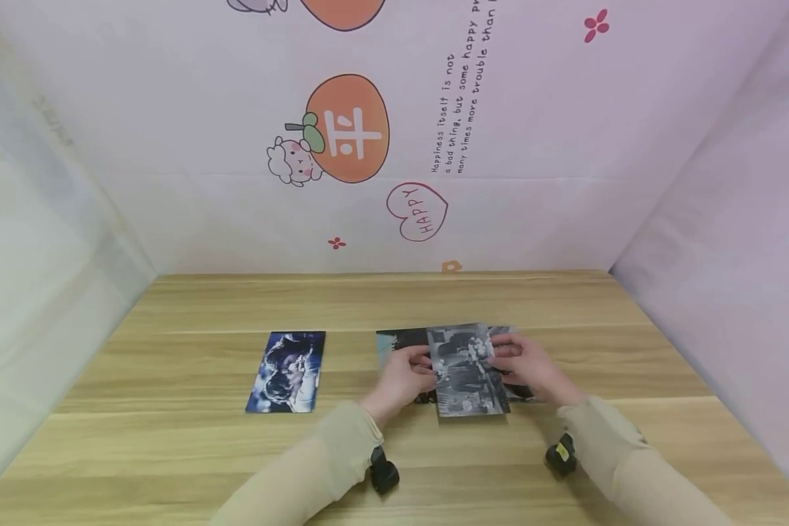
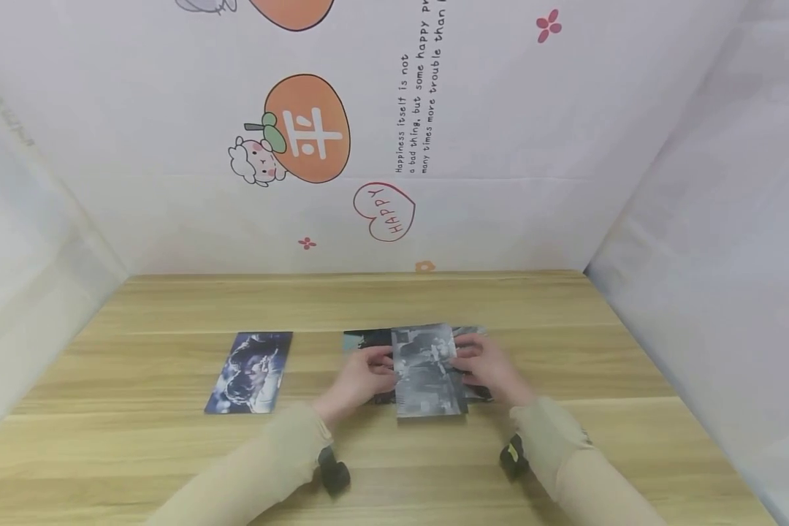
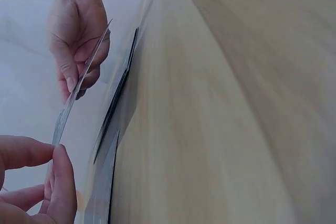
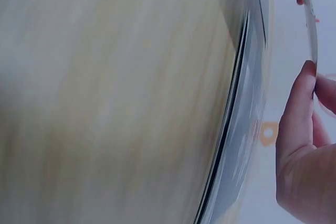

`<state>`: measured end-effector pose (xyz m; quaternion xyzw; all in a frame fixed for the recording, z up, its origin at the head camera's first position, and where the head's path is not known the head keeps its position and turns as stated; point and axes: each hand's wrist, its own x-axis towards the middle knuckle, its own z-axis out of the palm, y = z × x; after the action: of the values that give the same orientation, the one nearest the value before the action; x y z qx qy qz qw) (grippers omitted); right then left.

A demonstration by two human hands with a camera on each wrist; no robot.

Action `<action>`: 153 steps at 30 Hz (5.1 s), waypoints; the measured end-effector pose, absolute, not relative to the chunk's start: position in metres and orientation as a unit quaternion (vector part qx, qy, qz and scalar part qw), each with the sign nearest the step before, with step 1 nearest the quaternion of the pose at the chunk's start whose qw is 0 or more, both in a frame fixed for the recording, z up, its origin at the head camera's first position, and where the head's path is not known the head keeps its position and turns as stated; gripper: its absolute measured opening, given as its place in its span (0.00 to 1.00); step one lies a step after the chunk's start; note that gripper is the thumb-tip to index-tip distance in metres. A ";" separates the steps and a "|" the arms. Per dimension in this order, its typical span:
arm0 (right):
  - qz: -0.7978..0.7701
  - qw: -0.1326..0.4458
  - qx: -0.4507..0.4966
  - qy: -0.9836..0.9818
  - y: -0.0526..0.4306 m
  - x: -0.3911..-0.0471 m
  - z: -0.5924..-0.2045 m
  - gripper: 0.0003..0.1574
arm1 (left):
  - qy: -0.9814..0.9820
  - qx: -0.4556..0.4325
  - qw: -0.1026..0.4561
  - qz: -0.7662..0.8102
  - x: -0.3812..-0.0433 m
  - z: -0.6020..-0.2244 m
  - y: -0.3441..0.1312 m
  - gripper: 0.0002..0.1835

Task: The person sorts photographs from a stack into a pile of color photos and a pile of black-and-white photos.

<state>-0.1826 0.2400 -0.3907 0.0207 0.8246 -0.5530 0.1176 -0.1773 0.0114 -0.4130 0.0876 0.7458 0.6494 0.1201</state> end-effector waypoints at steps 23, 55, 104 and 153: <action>-0.498 0.126 0.053 0.856 0.298 -0.192 -0.400 0.36 | 0.731 0.075 0.138 0.664 -0.196 -0.419 0.079 0.32; -0.405 0.077 0.049 0.910 0.297 -0.205 -0.398 0.29 | 0.746 0.066 0.125 0.651 -0.196 -0.425 0.086 0.30; -0.512 0.117 0.007 0.851 0.247 -0.185 -0.371 0.30 | 0.757 0.134 0.136 0.625 -0.190 -0.396 0.005 0.23; -0.575 0.208 -0.015 0.791 0.176 -0.190 -0.385 0.31 | 0.739 0.024 0.158 0.654 -0.185 -0.411 -0.077 0.26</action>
<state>-0.1895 0.1762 -0.3846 -0.0146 0.7909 -0.5753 0.2082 -0.1849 -0.0774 -0.4107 0.0240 0.7392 0.6542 0.1581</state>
